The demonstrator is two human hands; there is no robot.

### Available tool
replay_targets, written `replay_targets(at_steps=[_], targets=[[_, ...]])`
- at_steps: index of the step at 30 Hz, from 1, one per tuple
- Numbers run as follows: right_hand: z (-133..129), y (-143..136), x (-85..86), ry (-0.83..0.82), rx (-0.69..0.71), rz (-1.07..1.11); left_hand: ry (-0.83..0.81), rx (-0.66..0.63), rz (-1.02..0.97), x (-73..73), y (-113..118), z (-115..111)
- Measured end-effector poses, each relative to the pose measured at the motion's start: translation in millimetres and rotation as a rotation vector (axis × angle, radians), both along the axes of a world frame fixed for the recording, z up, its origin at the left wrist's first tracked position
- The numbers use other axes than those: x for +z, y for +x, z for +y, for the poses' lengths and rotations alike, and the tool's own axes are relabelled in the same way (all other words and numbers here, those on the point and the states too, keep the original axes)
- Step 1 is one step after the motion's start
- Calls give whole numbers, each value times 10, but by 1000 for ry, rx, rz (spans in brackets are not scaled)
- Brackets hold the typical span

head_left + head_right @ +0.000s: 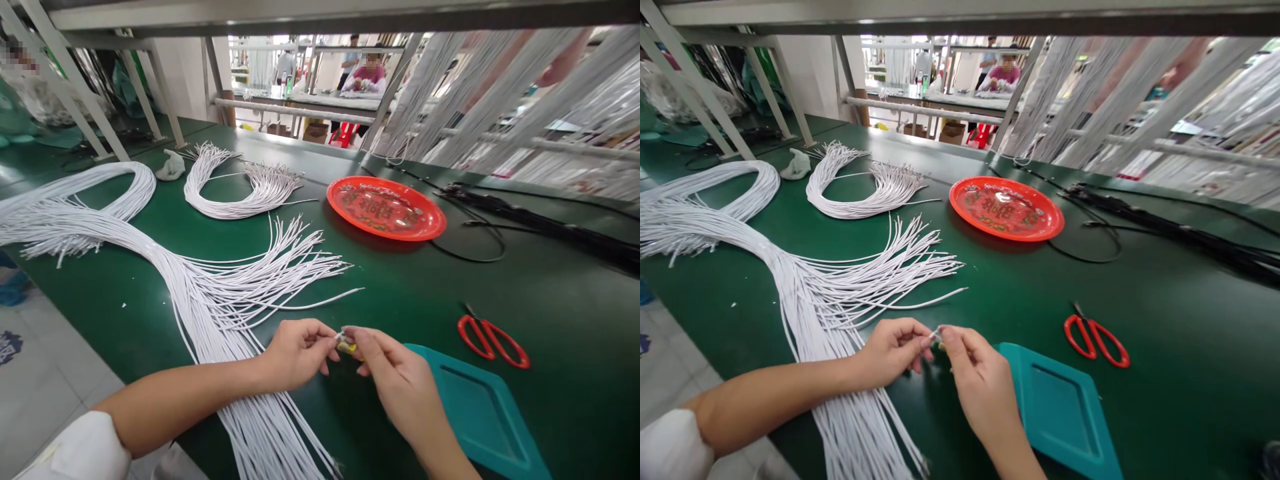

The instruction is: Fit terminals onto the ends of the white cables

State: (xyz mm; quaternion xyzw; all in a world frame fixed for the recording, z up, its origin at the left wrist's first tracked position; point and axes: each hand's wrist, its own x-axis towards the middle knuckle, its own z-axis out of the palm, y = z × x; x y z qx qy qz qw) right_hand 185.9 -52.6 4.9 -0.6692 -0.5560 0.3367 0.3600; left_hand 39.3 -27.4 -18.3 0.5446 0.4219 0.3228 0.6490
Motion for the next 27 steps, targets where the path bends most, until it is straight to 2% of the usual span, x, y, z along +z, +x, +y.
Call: replay_targets(at_steps=[2, 5, 7, 8, 10, 14, 17, 19, 22, 25, 27], targets=[[-11, -9, -32, 118, 69, -127, -9, 2, -7, -7, 7, -6], [-13, -16, -68, 385, 129, -409, -17, -9, 7, -17, 12, -14], [-12, -22, -69, 485, 147, -513, 12, -1, 21, -12, 11, -15], [-12, -27, -62, 477, 146, -503, 48, 6, 24, -5, 7, -14], [-12, -38, -38, 345, 124, -360, 174, 34, 53, 15, -5, -3], [-5, -53, 16, -92, 20, 196, 444, 73, 164, 48, -42, 32], [-1, -58, 46, -344, -24, 685, 478, 49, 162, 42, -56, 44], [-10, -57, 54, -458, -24, 881, 435, 45, 143, 29, -51, 43], [-41, -40, 40, -478, -35, 857, 273, 55, 97, 12, -27, 41], [-72, -15, 8, -306, -110, 600, 113, 57, -5, 4, 1, 42], [-79, -10, -6, -209, -98, 384, 48, 50, -84, 0, 16, 39]])
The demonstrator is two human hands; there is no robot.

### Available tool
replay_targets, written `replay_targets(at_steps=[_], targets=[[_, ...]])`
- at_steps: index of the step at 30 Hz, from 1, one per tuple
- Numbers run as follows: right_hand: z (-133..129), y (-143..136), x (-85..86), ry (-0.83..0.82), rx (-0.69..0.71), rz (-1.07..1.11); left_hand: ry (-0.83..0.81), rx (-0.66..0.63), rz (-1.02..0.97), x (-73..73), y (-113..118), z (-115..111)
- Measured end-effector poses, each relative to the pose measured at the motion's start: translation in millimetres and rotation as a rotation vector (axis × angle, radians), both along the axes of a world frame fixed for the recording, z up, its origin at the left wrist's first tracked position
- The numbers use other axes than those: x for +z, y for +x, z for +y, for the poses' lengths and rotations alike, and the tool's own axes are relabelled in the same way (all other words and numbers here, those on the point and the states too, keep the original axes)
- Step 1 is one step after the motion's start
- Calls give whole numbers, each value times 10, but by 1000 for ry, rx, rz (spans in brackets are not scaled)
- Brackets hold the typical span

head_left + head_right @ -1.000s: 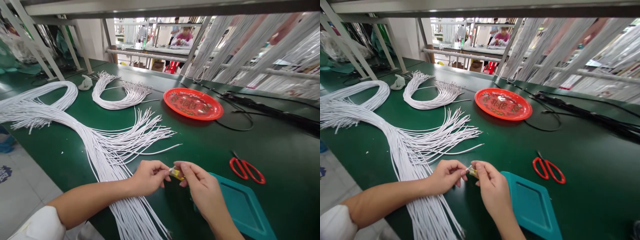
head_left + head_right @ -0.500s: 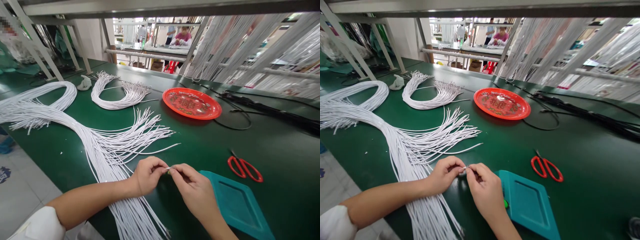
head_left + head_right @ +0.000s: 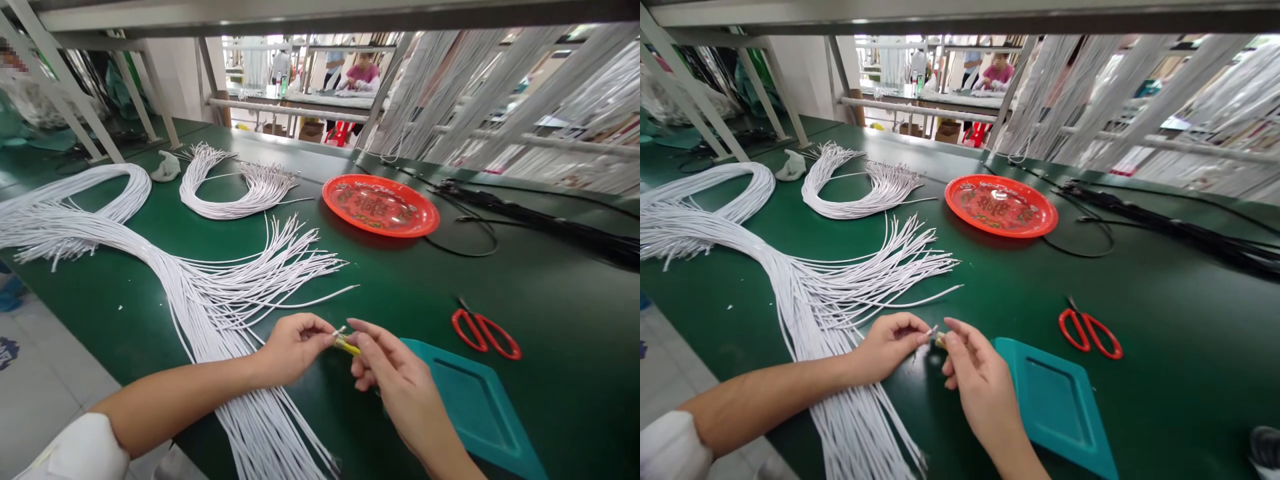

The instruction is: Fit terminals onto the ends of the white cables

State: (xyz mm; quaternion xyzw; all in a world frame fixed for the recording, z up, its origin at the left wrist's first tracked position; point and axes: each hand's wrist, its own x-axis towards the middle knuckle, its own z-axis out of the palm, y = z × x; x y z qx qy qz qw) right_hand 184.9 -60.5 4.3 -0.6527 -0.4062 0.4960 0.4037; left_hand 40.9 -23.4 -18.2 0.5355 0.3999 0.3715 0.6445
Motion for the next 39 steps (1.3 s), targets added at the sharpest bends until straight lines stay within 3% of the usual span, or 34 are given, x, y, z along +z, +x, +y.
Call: replay_targets(at_steps=[4, 7, 10, 13, 16, 18, 29, 35, 39], targets=[[12, -6, -12, 342, 181, -534, -51, -17, -21, -19, 15, -11], [21, 70, -19, 624, 202, -925, -37, -5, 31, -55, 17, 3], [25, 246, -37, 687, 169, -1188, -79, -17, 39, -110, 16, 35], [35, 419, -74, 676, 390, -1342, -87, -75, 34, -172, 17, 57], [64, 502, -107, 586, 599, -1415, -29, -131, 80, -223, 21, 66], [96, 516, -115, 507, 638, -1419, -9, -164, 115, -244, 26, 72], [182, 434, -21, 311, 686, -1364, -239, -182, 60, -250, 73, 154], [159, 455, -66, 374, 641, -1361, -216, -164, 130, -366, 95, 144], [144, 464, -92, 393, 629, -1390, -239, -172, 138, -363, 104, 143]])
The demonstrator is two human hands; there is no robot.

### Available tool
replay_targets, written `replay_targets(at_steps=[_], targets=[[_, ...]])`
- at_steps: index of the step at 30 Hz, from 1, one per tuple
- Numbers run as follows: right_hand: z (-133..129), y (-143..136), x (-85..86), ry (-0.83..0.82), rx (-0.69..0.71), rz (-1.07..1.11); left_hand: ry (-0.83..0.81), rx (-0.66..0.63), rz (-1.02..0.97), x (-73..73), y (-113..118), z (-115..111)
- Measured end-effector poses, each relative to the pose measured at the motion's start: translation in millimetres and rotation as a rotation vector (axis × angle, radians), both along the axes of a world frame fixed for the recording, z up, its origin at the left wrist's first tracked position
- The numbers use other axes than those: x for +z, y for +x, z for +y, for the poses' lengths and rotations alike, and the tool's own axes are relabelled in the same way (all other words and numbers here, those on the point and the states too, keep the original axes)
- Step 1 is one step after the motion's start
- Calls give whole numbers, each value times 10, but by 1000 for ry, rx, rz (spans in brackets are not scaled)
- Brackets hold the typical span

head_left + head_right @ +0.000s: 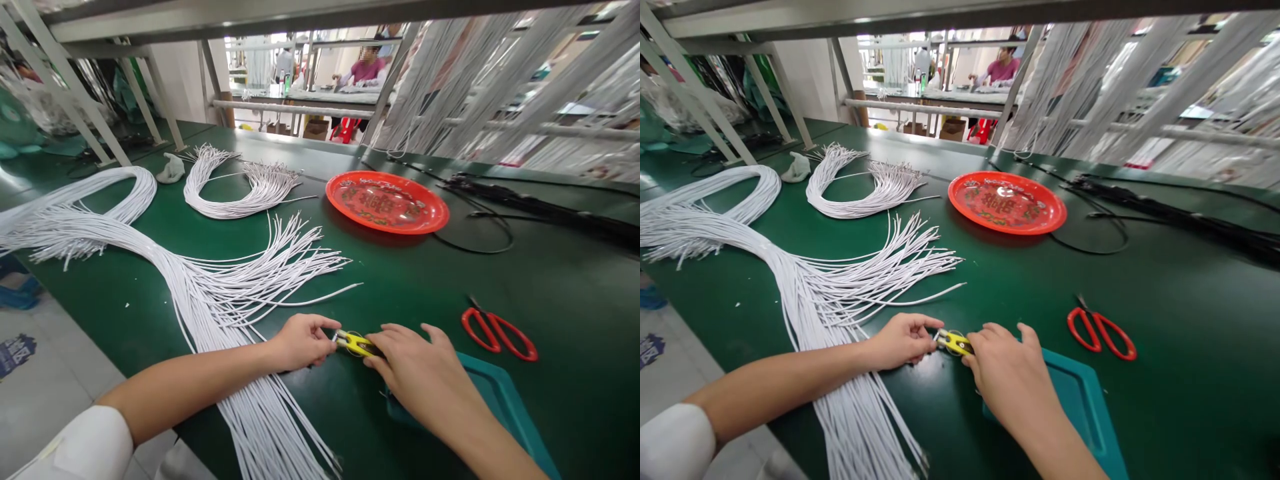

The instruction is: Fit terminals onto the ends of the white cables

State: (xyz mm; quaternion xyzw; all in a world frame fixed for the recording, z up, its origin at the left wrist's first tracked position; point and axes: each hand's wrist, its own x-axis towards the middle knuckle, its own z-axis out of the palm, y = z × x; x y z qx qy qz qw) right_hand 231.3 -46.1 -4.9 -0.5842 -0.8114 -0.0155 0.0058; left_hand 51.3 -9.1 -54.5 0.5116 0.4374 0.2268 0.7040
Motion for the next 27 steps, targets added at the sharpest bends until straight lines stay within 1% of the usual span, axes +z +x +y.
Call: replay_targets(at_steps=[4, 11, 17, 20, 23, 25, 27], targets=[[-13, 18, -39, 11, 3, -28, -3, -2, -32, 35, 1, 2], [3, 53, -109, -18, -9, 17, 24, 10, -32, 34, -9, -11], [16, 83, -145, -4, -11, 23, 19, 50, -8, 74, -25, -18], [38, 115, -149, -40, -58, 86, 25, 71, -26, 93, -43, -16], [44, 114, -101, -73, -102, 200, 34, 110, -77, 143, -63, -16], [22, 62, -42, 2, -118, 299, 46, 154, -126, 202, -74, -17], [-18, -41, 23, 161, -119, 397, 55, 191, -168, 273, -84, -17]])
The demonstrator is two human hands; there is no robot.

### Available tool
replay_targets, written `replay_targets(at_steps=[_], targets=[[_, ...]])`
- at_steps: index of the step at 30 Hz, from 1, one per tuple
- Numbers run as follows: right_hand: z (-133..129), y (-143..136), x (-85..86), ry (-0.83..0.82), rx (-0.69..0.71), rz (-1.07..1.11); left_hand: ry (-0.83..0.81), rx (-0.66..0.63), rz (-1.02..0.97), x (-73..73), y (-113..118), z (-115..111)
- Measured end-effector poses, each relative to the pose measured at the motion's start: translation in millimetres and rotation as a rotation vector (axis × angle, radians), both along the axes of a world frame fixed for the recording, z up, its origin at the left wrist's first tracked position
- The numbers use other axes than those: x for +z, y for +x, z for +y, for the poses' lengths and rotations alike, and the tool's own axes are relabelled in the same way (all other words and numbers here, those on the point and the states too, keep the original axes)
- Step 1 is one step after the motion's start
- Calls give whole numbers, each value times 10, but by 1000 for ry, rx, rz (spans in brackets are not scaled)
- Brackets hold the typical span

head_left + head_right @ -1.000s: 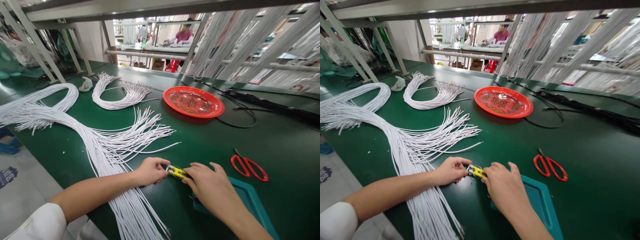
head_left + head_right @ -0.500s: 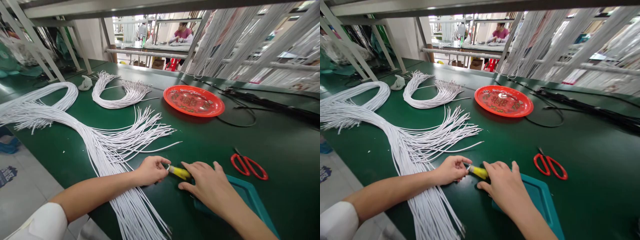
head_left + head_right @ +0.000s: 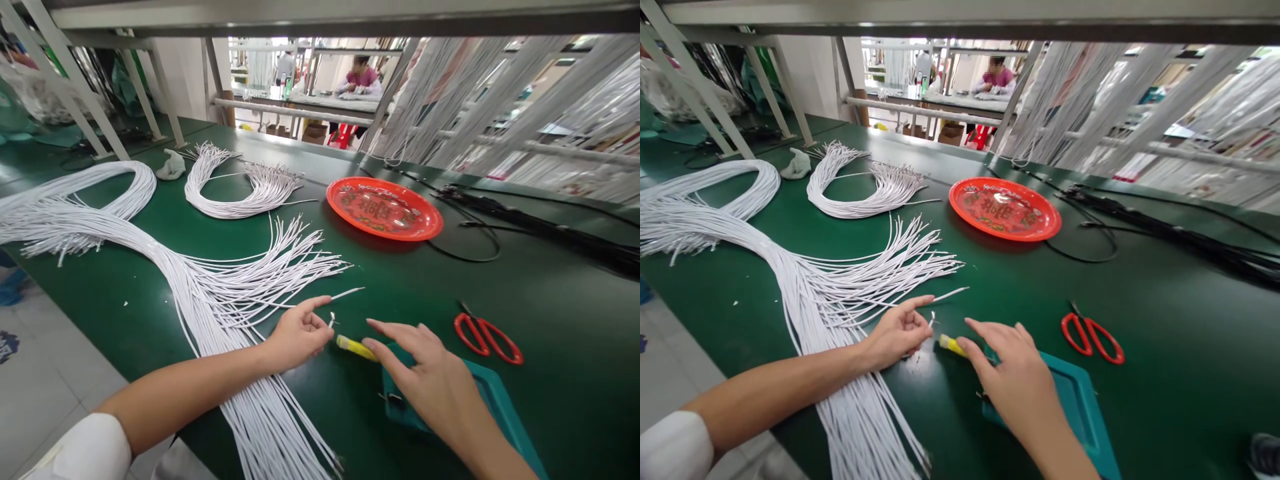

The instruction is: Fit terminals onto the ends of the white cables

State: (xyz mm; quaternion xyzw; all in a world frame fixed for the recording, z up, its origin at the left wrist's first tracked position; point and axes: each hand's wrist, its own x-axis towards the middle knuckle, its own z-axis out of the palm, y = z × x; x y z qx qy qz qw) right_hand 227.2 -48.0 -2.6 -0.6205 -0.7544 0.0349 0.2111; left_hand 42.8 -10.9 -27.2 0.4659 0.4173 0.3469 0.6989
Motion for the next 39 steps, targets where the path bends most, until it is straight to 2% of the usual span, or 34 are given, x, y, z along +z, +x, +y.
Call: replay_targets(at_steps=[3, 6, 10, 14, 17, 20, 21, 22, 25, 28, 31, 33, 34, 37, 39], targets=[[-61, -192, 72, 189, 2, 68, -6, -8, -55, 90, -23, 13], [-82, -304, 107, 211, 9, 138, -18, -62, -144, 128, -65, 49], [-77, -241, 151, 219, -47, 230, -17, -60, -191, 154, -124, 113], [-111, -73, 192, 194, -130, 292, 25, 1, -39, 266, -115, 238], [-161, 30, 193, 179, -192, 312, 248, 74, 181, 356, -58, 450], [-211, 85, 192, 187, -227, 322, 694, 185, 574, 316, 5, 715], [-226, 97, 195, 188, -229, 327, 822, 154, 725, 263, 21, 787], [-240, 108, 200, 186, -230, 332, 894, 57, 864, 195, 35, 843], [-277, 157, 204, 169, -248, 345, 920, -131, 918, -24, 55, 883], [-310, 233, 176, 139, -278, 357, 946, -207, 908, -103, 29, 760], [-338, 306, 130, 104, -310, 358, 995, -260, 886, 13, -59, 541], [-352, 334, 110, 93, -325, 365, 1027, -363, 849, 137, -148, 373], [-356, 340, 108, 88, -330, 374, 1030, -434, 829, 193, -198, 291], [-361, 332, 132, 30, -318, 412, 1000, -808, 792, 294, -361, 95], [-358, 317, 157, -18, -290, 424, 996, -942, 853, 302, -463, 21]])
